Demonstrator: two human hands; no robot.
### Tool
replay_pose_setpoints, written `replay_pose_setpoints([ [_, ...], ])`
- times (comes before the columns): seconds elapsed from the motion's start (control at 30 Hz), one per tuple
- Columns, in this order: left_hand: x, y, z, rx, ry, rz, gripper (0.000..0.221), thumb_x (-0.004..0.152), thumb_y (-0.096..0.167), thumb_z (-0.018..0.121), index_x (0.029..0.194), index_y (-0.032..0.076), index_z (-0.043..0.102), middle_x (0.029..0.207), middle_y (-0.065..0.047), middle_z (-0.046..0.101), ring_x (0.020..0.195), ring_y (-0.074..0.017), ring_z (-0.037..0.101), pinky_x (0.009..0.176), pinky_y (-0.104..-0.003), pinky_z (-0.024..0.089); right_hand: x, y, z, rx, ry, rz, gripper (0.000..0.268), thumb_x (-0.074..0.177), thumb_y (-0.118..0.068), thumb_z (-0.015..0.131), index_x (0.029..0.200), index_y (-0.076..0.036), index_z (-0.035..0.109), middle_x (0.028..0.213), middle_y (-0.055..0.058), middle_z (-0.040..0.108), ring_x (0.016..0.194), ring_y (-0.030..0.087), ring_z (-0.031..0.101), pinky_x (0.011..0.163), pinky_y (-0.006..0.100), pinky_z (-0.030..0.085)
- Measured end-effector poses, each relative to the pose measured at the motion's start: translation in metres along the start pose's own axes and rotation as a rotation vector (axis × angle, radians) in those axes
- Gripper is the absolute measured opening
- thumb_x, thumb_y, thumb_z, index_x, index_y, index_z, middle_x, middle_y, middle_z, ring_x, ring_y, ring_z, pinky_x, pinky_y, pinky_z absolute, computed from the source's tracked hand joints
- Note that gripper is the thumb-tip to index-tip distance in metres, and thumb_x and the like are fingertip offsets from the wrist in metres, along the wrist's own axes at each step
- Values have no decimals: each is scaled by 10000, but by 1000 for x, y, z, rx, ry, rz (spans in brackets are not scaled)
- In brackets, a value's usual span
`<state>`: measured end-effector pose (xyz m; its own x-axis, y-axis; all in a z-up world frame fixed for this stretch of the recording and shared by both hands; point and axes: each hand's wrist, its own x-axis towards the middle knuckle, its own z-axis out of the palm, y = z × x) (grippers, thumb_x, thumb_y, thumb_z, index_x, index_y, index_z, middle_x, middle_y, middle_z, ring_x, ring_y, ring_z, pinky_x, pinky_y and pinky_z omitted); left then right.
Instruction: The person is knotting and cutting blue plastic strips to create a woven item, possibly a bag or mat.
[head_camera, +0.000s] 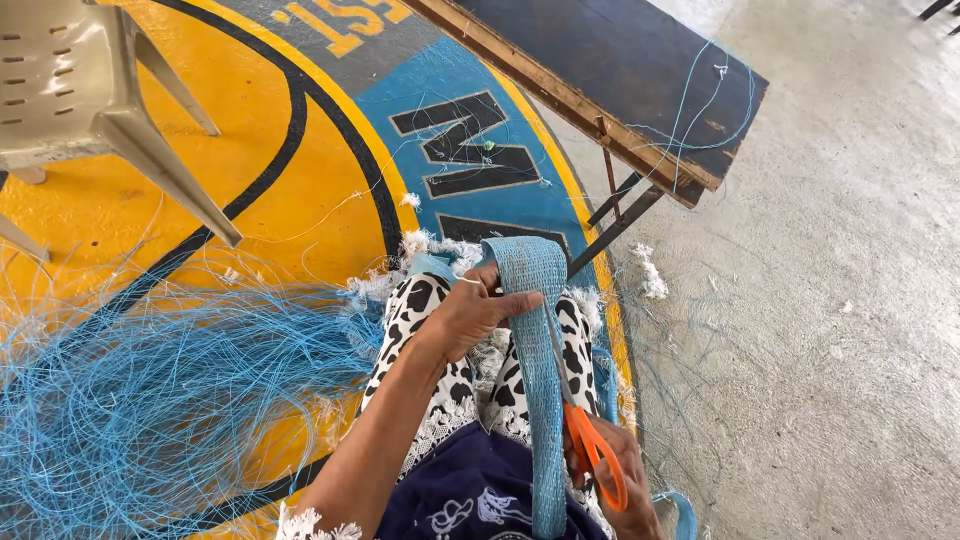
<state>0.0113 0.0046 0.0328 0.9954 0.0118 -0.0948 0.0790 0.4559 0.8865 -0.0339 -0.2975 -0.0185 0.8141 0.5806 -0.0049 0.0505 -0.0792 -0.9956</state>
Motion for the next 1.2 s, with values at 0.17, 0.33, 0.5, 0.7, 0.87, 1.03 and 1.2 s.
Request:
replay_pose_setpoints([
  [0.17,2,4,-3,-14,-9,-4,375,828,205,772,1171,74,697,1030,-78,769,922,-169,743,890,-373,619,-3,20,-8,37,27,36,842,796,-754,647,896,79,714,620,38,570,443,75,530,369,208,424],
  [0.33,5,-8,-6,-25,-58,77,339,875,216,763,1175,67,713,1068,-63,783,988,-185,722,964,-401,562,-5,41,-18,137,15,44,727,812,-609,755,957,101,710,638,62,598,448,101,566,355,234,462],
  [0.5,-8,7,0,51,-67,10,360,916,231,721,1245,92,675,1116,-34,763,1064,-174,693,1025,-382,515,-15,67,-22,140,80,9,754,851,-561,701,1222,91,623,868,95,621,668,130,635,528,265,548],
  [0.7,-10,19,6,66,-165,5,452,897,153,704,1339,135,607,1191,-7,728,1109,-151,672,1001,-367,525,-12,89,-33,191,208,-33,769,918,-495,680,1367,105,506,1136,152,614,874,162,587,724,291,507],
  [0.87,-1,12,0,24,-154,3,464,870,151,750,1314,75,636,1202,-44,737,1115,-175,670,1028,-393,509,5,68,-29,104,-17,6,813,859,-605,725,1038,186,674,670,15,508,532,104,486,454,289,426],
  [1.03,-6,11,12,108,-117,-31,535,807,231,776,1306,96,640,1169,-67,759,1069,-184,695,1003,-411,531,-4,58,-25,-17,27,13,1017,817,-770,631,1204,170,613,775,7,486,685,90,453,605,275,399],
  [1.2,-1,3,10,178,-121,-75,543,817,297,793,1274,41,650,1117,-109,761,1032,-213,706,991,-437,572,-9,100,-38,-123,158,36,1074,857,-836,557,1286,148,574,964,40,503,890,107,461,780,299,402],
])
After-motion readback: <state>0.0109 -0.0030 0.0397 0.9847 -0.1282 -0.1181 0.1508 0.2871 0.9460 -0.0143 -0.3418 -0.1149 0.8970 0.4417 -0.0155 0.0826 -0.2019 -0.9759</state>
